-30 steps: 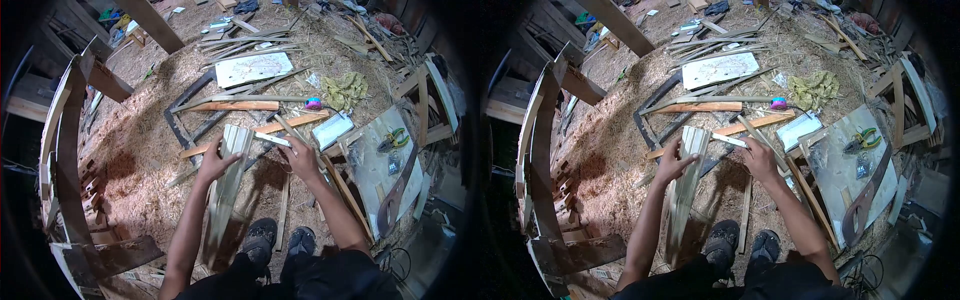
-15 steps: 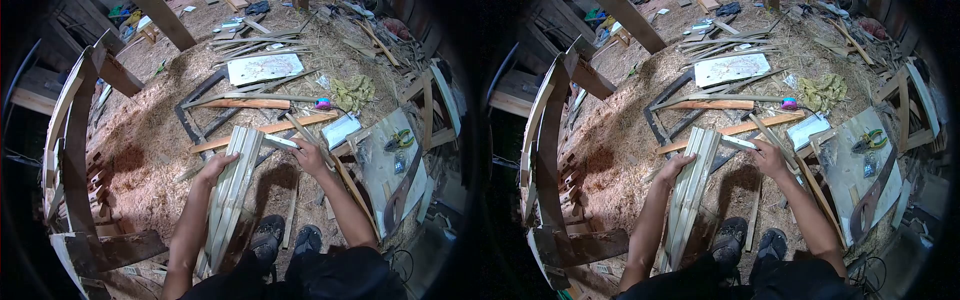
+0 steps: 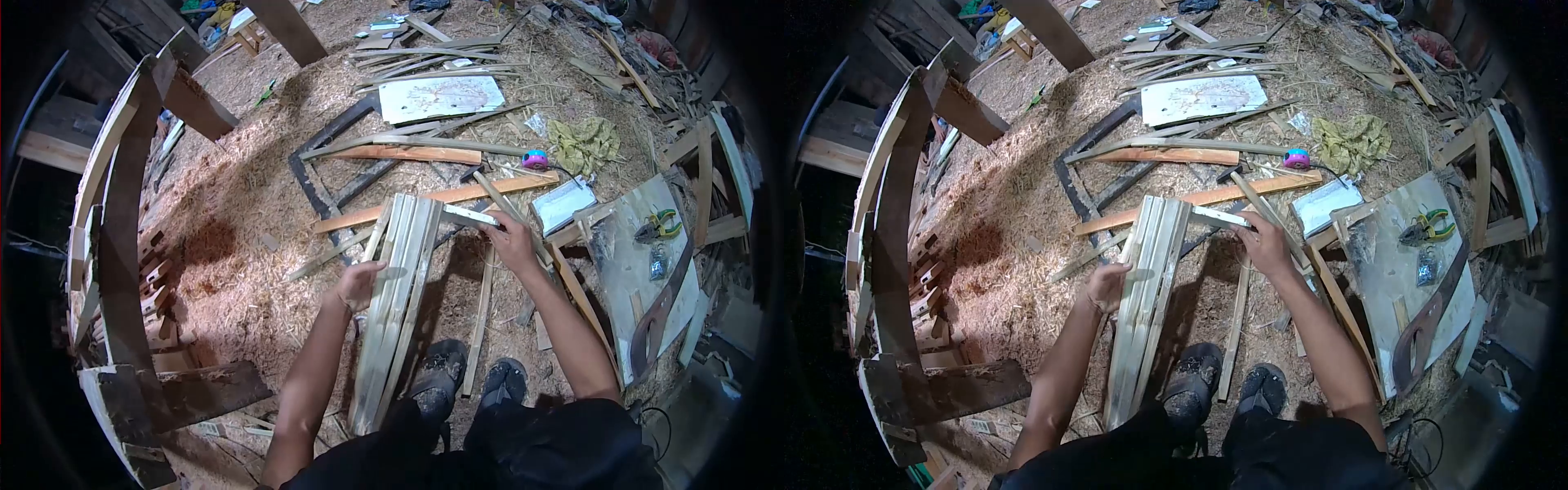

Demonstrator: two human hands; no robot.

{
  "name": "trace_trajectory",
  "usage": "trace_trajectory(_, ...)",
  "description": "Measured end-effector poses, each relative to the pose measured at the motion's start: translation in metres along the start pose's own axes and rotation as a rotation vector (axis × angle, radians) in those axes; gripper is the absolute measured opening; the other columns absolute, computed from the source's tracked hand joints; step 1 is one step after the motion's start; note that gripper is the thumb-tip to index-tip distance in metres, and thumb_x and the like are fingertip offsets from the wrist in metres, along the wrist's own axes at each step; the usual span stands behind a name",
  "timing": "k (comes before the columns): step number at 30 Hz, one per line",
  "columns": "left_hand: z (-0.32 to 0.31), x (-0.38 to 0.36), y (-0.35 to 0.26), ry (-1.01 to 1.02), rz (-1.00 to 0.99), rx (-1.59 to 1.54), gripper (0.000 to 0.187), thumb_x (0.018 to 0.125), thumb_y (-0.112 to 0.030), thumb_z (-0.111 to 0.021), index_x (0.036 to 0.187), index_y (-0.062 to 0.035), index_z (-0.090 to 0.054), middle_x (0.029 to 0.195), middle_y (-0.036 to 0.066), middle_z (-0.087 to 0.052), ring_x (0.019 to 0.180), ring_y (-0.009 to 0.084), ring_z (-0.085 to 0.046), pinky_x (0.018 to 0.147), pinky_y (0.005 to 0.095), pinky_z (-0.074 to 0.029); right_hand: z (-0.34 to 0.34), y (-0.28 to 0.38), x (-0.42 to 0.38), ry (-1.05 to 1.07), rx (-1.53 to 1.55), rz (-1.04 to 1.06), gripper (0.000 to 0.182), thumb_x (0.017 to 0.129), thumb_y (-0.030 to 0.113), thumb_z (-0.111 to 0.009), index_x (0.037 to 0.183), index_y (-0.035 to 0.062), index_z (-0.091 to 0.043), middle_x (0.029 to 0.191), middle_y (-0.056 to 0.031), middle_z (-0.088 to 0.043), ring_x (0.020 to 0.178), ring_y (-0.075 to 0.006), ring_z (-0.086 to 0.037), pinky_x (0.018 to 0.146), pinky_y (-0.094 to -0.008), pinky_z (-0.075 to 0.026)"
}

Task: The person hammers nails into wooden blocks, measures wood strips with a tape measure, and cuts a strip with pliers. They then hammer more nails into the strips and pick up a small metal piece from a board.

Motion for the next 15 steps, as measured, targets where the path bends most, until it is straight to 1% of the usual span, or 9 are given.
trace_trajectory(4,0.030,0.010,0.022,0.164,0.042,0.004,0.057,0.092,-0.030,-0.062,0.130,0.0126,-0.056,0.127,0.020,-0.065,0.103,0.0248,-0.068,0.096,0.0351,-0.054,-0.005,0.006,0.005,-0.023,-0.006,0.069,0.028,0.093,0.019,-0.071,0.115,0.0024,-0.069,0.104,-0.0177,-0.074,0.098,-0.0312,-0.072,0.082,-0.0392,-0.054)
trace_trajectory(5,0.039,0.017,0.025,0.102,0.053,0.144,0.052,0.089,-0.024,-0.067,0.127,0.0110,-0.058,0.121,0.021,-0.067,0.104,0.0249,-0.068,0.095,0.0366,-0.054,-0.008,0.005,0.008,-0.028,0.001,0.085,0.028,0.093,0.018,-0.071,0.116,0.0020,-0.068,0.103,-0.0184,-0.073,0.097,-0.0315,-0.071,0.082,-0.0390,-0.053)
trace_trajectory(6,0.047,0.023,0.028,0.042,0.073,0.283,0.048,0.087,-0.017,-0.071,0.125,0.0094,-0.060,0.115,0.021,-0.070,0.104,0.0251,-0.069,0.094,0.0382,-0.055,-0.011,0.007,0.012,-0.011,0.007,0.008,0.028,0.093,0.018,-0.071,0.115,0.0022,-0.068,0.101,-0.0182,-0.073,0.095,-0.0317,-0.072,0.081,-0.0390,-0.053)
trace_trajectory(8,0.000,0.015,0.012,0.009,-0.052,0.501,0.048,0.085,-0.014,-0.076,0.126,0.0069,-0.061,0.120,0.017,-0.069,0.109,0.0251,-0.067,0.098,0.0367,-0.052,-0.012,0.015,0.020,0.018,0.019,-0.142,0.027,0.092,0.018,-0.072,0.114,0.0025,-0.069,0.097,-0.0179,-0.074,0.092,-0.0319,-0.072,0.081,-0.0390,-0.053)
trace_trajectory(9,0.000,0.021,0.011,-0.041,-0.019,0.419,0.049,0.081,-0.004,-0.079,0.126,0.0039,-0.062,0.116,0.015,-0.070,0.107,0.0258,-0.067,0.098,0.0387,-0.052,-0.014,0.016,0.025,0.091,-0.030,-0.181,0.038,0.093,0.018,-0.069,0.127,0.0008,-0.061,0.113,-0.0222,-0.068,0.107,-0.0328,-0.067,0.090,-0.0396,-0.052)
trace_trajectory(12,-0.007,0.028,-0.010,-0.046,-0.073,0.435,0.046,0.082,-0.003,-0.078,0.124,0.0042,-0.062,0.113,0.014,-0.071,0.105,0.0252,-0.067,0.096,0.0396,-0.053,-0.015,0.046,0.016,-0.369,-0.230,0.234,0.053,0.096,0.019,-0.065,0.141,-0.0010,-0.045,0.135,-0.0255,-0.053,0.128,-0.0354,-0.054,0.101,-0.0428,-0.047)
trace_trajectory(13,-0.007,0.030,-0.019,-0.083,-0.077,0.423,0.043,0.082,-0.003,-0.077,0.123,0.0037,-0.063,0.110,0.014,-0.071,0.102,0.0237,-0.068,0.093,0.0390,-0.054,-0.018,0.055,0.009,-0.216,-0.172,0.138,0.060,0.097,0.020,-0.062,0.145,-0.0017,-0.035,0.145,-0.0256,-0.040,0.136,-0.0371,-0.043,0.109,-0.0452,-0.041)
trace_trajectory(14,-0.009,0.031,-0.027,-0.064,-0.091,0.407,0.042,0.082,-0.002,-0.077,0.122,0.0032,-0.063,0.109,0.013,-0.071,0.101,0.0239,-0.068,0.093,0.0390,-0.055,-0.026,0.063,-0.004,-0.125,-0.030,0.046,0.053,0.097,0.023,-0.061,0.141,-0.0013,-0.041,0.143,-0.0224,-0.044,0.128,-0.0349,-0.051,0.106,-0.0467,-0.044)
trace_trajectory(15,-0.011,0.035,-0.038,-0.044,-0.110,0.392,0.041,0.082,-0.001,-0.076,0.121,0.0026,-0.063,0.107,0.012,-0.071,0.099,0.0240,-0.069,0.092,0.0390,-0.055,-0.040,0.073,-0.019,0.089,0.236,-0.166,0.051,0.100,0.031,-0.060,0.137,-0.0017,-0.044,0.135,-0.0209,-0.050,0.119,-0.0313,-0.057,0.100,-0.0440,-0.050)
Point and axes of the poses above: each hand's wrist, its own x-axis towards the middle knuckle, its own z-axis out of the back of the hand, y = z × x, the point moved 5 cm from there along x, towards the middle knuckle
